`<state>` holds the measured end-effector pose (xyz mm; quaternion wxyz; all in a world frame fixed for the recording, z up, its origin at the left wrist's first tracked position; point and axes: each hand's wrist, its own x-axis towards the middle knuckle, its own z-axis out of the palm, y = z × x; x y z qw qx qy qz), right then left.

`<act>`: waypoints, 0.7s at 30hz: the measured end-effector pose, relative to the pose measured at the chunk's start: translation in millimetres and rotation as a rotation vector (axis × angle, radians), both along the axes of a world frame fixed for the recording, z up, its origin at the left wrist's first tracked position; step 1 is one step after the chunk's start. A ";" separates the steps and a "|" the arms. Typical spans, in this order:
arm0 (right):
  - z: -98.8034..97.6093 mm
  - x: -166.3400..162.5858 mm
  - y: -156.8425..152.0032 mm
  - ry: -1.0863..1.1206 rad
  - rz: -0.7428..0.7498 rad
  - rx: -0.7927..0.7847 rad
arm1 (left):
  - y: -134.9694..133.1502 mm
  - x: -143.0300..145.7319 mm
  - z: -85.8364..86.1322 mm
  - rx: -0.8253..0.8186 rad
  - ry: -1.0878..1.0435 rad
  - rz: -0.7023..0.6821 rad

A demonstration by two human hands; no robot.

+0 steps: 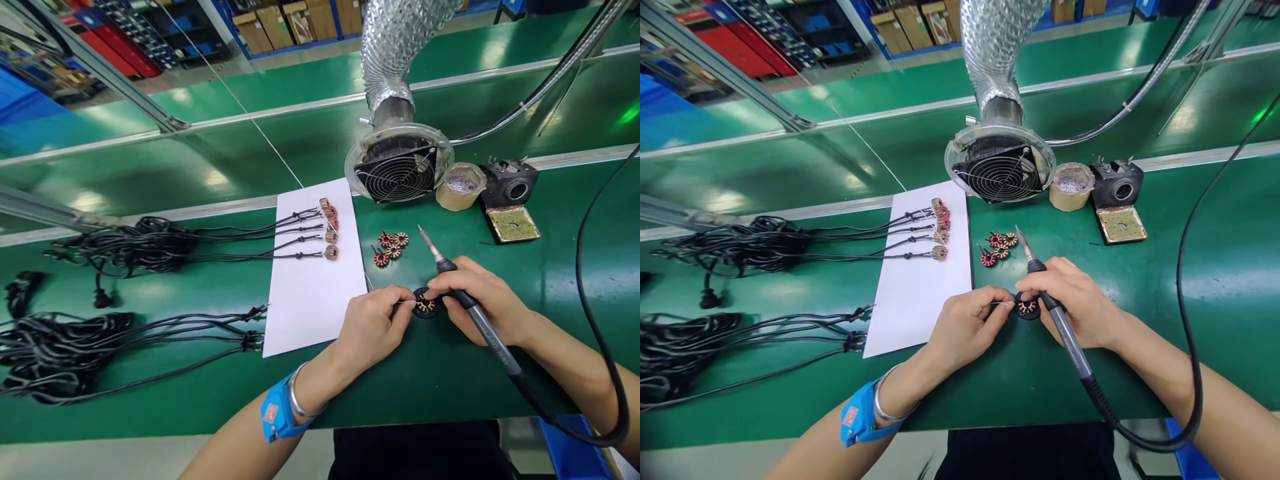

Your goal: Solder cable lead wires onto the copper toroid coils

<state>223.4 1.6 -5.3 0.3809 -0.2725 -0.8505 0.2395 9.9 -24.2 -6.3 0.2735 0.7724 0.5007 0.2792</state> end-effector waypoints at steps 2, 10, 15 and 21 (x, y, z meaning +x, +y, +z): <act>-4.4 -1.0 2.1 -0.047 0.007 -0.007 | 0.2 -0.1 -0.8 0.005 -0.002 -0.003; -5.1 3.2 3.8 -0.064 -0.008 -0.072 | 2.1 -2.5 0.3 0.007 0.017 0.003; -3.8 -0.2 0.6 -0.012 -0.063 0.030 | 4.1 -21.6 24.2 -0.028 0.015 0.055; -10.4 2.6 -1.7 -0.136 -0.033 0.146 | -4.4 -110.1 55.1 0.160 -0.054 0.485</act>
